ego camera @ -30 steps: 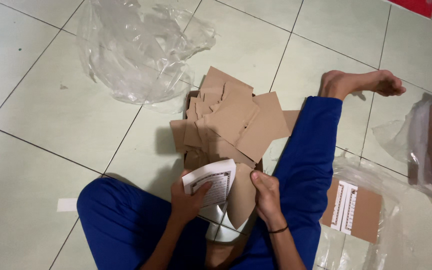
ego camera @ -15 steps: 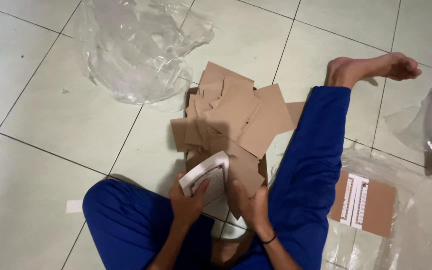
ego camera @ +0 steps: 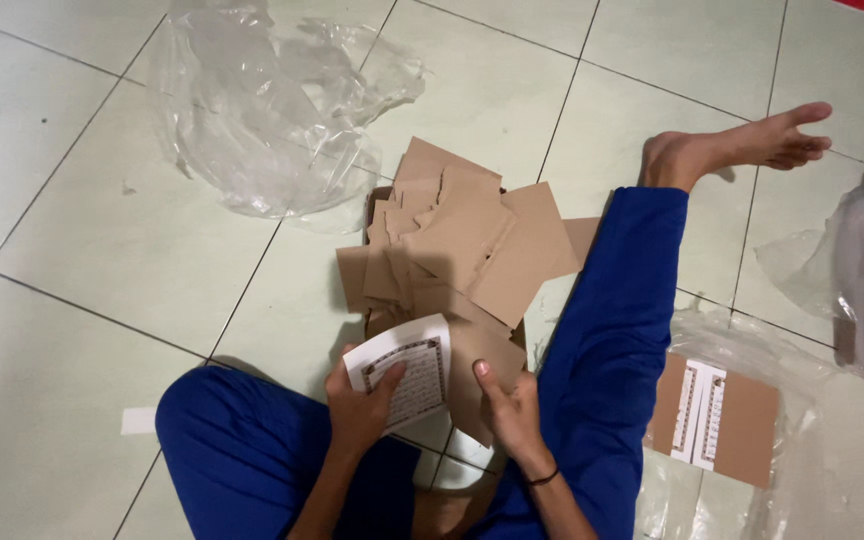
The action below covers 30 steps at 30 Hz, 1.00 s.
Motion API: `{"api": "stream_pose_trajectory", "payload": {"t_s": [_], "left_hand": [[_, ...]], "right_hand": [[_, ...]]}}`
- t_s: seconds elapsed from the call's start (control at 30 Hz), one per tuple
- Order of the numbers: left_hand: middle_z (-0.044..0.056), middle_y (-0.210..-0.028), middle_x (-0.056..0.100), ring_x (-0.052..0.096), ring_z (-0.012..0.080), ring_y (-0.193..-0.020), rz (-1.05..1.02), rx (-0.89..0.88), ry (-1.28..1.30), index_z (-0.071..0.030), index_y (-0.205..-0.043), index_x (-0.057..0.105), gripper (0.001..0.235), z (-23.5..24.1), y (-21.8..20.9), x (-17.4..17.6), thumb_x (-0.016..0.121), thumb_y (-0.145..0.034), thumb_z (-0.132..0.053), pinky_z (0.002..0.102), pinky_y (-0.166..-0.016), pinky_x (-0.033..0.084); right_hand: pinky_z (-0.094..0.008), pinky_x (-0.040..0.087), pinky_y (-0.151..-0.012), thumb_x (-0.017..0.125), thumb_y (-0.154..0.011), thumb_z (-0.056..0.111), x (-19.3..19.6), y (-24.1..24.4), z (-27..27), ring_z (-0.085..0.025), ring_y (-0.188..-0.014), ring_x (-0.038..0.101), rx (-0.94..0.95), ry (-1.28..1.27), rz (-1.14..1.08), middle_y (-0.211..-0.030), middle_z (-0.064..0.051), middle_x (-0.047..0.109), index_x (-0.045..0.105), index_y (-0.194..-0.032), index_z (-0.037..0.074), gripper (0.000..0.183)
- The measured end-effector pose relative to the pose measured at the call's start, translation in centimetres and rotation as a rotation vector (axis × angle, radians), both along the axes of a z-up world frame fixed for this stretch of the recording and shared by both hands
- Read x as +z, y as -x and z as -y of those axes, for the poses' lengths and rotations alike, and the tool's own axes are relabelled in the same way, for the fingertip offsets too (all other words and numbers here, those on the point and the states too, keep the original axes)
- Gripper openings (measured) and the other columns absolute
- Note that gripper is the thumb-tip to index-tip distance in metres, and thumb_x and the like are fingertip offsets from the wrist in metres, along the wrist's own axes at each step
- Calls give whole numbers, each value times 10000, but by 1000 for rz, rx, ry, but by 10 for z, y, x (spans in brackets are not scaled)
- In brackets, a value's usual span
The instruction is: The person sits on the floor and assembles small cardboard boxes by inserting white paper inserts into the cardboard frames. They handle the components by hand, repeatedly picking up a frame and an insert, fitting them together, and placing the finished unit aside.
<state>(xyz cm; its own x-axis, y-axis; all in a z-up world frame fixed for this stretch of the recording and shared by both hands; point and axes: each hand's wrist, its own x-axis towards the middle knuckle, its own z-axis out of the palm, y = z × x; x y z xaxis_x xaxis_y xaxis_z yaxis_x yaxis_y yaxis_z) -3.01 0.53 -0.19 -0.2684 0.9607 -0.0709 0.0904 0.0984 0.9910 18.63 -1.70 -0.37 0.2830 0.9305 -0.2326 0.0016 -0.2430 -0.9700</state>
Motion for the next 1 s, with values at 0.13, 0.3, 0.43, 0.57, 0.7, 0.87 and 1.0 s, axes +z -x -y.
{"api": "stream_pose_trajectory", "payload": {"t_s": [0.13, 0.3, 0.43, 0.57, 0.7, 0.87, 1.0], "left_hand": [[-10, -753, 696, 620, 90, -681, -61, 15, 18, -129, -916, 651, 289, 0, 3, 3, 876, -761, -224, 285, -651, 543], [-5, -746, 688, 613, 87, -671, 2, -23, 16, -123, -898, 641, 262, -2, 4, 13, 864, -777, -190, 274, -618, 528], [75, -656, 661, 613, 127, -629, 101, -33, -155, -82, -800, 615, 320, -3, 7, 16, 910, -824, -205, 315, -685, 506], [58, -708, 676, 594, 131, -665, 140, -41, -94, -78, -821, 616, 339, -4, 9, 20, 924, -799, -218, 337, -706, 491], [74, -710, 679, 625, 141, -676, 139, -64, -88, -71, -844, 632, 283, -3, 15, 5, 894, -836, -177, 336, -708, 494], [93, -735, 705, 625, 134, -669, 196, -77, -135, -63, -863, 644, 283, -2, 19, 19, 904, -825, -166, 337, -697, 513], [64, -769, 742, 640, 99, -712, 218, -68, -124, -81, -854, 644, 267, -3, 17, 14, 903, -812, -136, 306, -720, 510]], "right_hand": [[-309, 552, -755, 720, -899, 333, 10, 0, 1, -132, -856, 670, 14, 14, 4, -939, -41, 751, 757, -965, 21, 321], [-279, 509, -699, 737, -916, 314, -1, -1, 3, -92, -788, 591, 10, 8, -1, -863, 20, 665, 712, -888, 73, 244], [-352, 515, -689, 734, -947, 143, 19, 7, -2, -129, -684, 591, -55, -62, -129, -747, -30, 712, 789, -870, 48, 135], [-365, 540, -711, 744, -936, 110, 25, 10, -4, -134, -685, 616, -70, -75, -247, -771, -59, 729, 783, -910, 39, 85], [-354, 547, -676, 757, -919, 119, 38, 10, -8, -161, -641, 669, -53, -58, -297, -749, -77, 748, 777, -858, 72, 80], [-400, 596, -679, 771, -900, 112, 41, 8, -11, -213, -670, 735, -44, -24, -407, -782, -142, 770, 769, -879, 39, 75], [-432, 610, -679, 761, -901, 131, 35, 4, -14, -241, -685, 756, -26, 8, -437, -785, -165, 775, 774, -891, 25, 107]]}}
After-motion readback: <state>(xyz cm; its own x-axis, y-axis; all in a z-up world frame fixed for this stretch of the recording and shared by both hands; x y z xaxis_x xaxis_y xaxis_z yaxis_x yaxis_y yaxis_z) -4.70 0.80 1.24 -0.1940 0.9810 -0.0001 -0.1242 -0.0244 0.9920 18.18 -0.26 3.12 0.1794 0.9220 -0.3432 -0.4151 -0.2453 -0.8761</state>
